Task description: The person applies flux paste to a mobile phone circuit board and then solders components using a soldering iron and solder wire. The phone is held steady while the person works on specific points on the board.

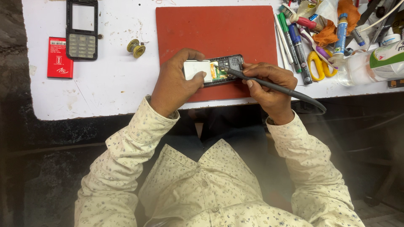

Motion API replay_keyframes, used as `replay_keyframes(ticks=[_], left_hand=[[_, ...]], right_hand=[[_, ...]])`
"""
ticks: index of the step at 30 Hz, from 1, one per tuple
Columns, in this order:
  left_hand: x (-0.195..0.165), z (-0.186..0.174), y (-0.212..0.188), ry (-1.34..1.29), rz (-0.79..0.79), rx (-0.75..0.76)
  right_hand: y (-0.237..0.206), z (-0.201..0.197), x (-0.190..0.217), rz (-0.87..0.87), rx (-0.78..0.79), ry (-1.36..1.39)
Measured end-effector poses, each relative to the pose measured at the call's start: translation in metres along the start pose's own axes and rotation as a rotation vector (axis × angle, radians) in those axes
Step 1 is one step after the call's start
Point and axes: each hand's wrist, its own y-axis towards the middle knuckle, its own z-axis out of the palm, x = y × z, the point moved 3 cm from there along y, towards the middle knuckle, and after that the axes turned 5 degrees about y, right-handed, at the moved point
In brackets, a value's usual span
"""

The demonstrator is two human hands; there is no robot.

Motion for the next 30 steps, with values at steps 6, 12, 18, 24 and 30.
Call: replay_keyframes(ticks=[6,12,18,24,30], left_hand=[[-0.0003,0.0001,0.0,-0.014,-0.001,0.002],[-0.0002,0.0002,0.0004,-0.003,0.006,-0.001],[0.0016,0.0007,0.0003,-0.058,0.001,-0.001],[0.0014,0.0005,-0.0001,-0.026,0.012,-0.006],[0.001,-0.0002,0.0,-0.046,-0.013,0.004]], right_hand=[[-0.001,-0.0004,-0.0025,0.005,0.001,0.042],[-0.0018,-0.0015,-0.0035,0.01,0.013,0.055],[-0.0034,-0.0022,-0.0032,0.008,0.018,0.074],[-0.0039,-0.0034,-0.0051,0.003,0.024,0.108],[-0.0053,-0.0039,-0.0073,-0.013,0.021,0.12]])
